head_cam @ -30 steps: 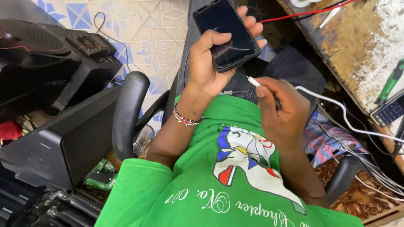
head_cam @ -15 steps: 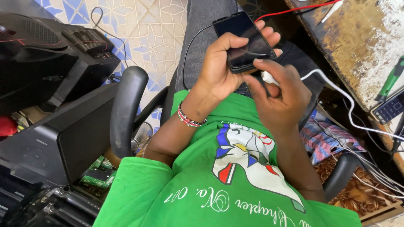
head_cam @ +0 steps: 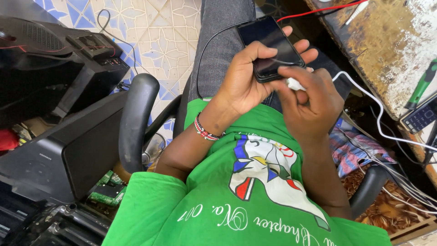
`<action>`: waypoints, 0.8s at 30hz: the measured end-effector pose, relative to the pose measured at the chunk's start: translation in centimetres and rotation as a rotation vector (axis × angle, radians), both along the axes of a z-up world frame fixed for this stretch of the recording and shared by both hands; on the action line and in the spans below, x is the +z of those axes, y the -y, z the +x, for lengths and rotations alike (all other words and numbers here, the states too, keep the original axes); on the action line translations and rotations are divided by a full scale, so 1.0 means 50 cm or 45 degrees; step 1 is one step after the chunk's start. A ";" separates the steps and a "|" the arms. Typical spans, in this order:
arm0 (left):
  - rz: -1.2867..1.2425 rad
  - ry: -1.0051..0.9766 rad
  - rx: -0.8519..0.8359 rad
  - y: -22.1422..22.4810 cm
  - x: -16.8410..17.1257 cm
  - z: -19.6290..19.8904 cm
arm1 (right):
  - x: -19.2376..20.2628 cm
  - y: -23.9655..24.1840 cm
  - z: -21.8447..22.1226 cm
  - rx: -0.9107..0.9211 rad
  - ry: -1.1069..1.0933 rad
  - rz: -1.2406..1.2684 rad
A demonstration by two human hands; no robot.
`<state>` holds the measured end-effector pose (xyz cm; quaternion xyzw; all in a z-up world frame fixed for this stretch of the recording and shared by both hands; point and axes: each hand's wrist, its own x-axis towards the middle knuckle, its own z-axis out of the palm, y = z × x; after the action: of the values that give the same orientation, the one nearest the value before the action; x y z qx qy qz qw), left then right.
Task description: Testing the charging functionality of multiple mobile phones by connecting them to power cables at a repair bench.
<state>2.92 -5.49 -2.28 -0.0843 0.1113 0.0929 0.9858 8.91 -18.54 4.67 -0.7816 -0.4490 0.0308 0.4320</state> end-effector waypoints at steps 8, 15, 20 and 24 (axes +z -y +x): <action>0.194 -0.241 -0.008 -0.034 0.128 -0.005 | 0.022 0.019 -0.041 -0.184 -0.552 0.048; 0.286 0.023 0.101 -0.017 0.063 -0.026 | 0.043 0.004 -0.050 -0.199 -0.766 0.035; 0.329 0.035 0.141 -0.019 0.068 -0.029 | 0.044 -0.003 -0.050 -0.188 -0.752 0.043; 0.394 0.107 0.159 -0.016 0.065 -0.030 | 0.046 -0.004 -0.051 -0.208 -0.790 0.039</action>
<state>1.44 -4.67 0.98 0.0578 0.0490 0.1664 0.9831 6.37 -18.35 6.97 -0.7618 -0.2321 0.2262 0.5610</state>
